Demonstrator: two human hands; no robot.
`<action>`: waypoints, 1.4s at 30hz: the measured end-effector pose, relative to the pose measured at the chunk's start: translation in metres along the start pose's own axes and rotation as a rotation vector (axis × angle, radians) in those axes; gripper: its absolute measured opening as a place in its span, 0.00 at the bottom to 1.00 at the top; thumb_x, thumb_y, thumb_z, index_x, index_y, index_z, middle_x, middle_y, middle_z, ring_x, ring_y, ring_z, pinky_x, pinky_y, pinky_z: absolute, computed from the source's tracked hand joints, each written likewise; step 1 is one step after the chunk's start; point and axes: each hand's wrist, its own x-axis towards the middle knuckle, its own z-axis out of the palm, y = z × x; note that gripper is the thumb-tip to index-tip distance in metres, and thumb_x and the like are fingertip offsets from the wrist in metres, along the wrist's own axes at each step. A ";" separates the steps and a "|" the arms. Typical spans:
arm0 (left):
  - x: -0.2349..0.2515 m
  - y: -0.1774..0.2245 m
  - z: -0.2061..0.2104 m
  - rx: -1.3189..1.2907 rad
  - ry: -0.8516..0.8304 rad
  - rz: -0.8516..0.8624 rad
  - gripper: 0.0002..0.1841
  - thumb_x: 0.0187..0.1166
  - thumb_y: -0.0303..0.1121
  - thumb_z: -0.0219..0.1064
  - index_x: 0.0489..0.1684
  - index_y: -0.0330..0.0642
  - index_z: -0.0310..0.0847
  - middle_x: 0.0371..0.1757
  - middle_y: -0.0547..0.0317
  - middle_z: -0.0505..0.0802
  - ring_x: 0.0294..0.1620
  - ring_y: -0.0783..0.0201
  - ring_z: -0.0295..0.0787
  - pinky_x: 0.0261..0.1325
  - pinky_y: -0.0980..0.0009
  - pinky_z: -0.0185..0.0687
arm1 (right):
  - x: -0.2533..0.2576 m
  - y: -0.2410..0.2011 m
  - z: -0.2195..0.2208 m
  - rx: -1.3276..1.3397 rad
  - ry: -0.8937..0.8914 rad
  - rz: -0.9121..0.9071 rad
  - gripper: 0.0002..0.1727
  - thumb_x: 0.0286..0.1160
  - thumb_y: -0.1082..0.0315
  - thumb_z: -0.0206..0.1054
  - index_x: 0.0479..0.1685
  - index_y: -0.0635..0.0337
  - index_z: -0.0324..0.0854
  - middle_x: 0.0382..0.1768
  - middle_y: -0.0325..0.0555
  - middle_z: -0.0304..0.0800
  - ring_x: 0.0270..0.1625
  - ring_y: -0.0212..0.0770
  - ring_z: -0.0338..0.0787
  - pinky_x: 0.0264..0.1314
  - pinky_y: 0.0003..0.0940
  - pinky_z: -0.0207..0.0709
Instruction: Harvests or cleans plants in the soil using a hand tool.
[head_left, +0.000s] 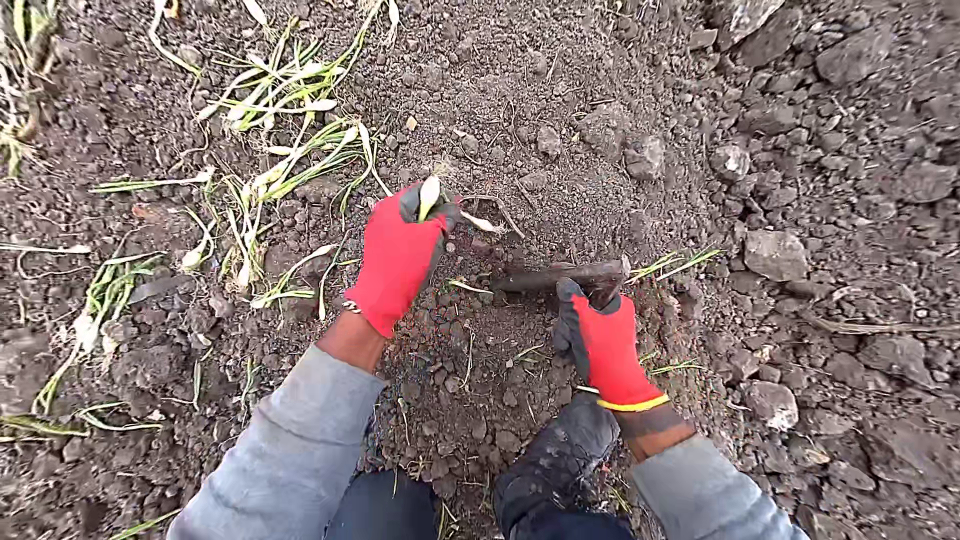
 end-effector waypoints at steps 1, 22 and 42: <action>-0.009 0.001 -0.015 -0.019 0.036 0.016 0.08 0.82 0.35 0.70 0.52 0.47 0.89 0.33 0.64 0.93 0.20 0.70 0.82 0.23 0.70 0.81 | 0.001 -0.014 -0.004 -0.079 -0.010 -0.006 0.20 0.79 0.47 0.71 0.41 0.57 0.83 0.15 0.44 0.80 0.12 0.42 0.79 0.15 0.45 0.80; -0.057 -0.061 -0.014 0.486 -0.188 -0.128 0.27 0.83 0.37 0.68 0.82 0.46 0.74 0.67 0.38 0.88 0.64 0.40 0.89 0.64 0.39 0.85 | -0.007 -0.099 0.047 -0.796 -0.387 -0.450 0.10 0.77 0.55 0.69 0.43 0.49 0.87 0.27 0.42 0.88 0.29 0.44 0.88 0.32 0.55 0.81; -0.025 -0.076 -0.059 0.744 -0.348 -0.094 0.19 0.82 0.47 0.68 0.60 0.45 0.88 0.64 0.44 0.89 0.63 0.44 0.89 0.61 0.40 0.87 | -0.029 -0.116 0.086 -0.644 -0.401 -0.504 0.16 0.71 0.48 0.65 0.48 0.44 0.88 0.30 0.33 0.90 0.28 0.34 0.89 0.30 0.46 0.85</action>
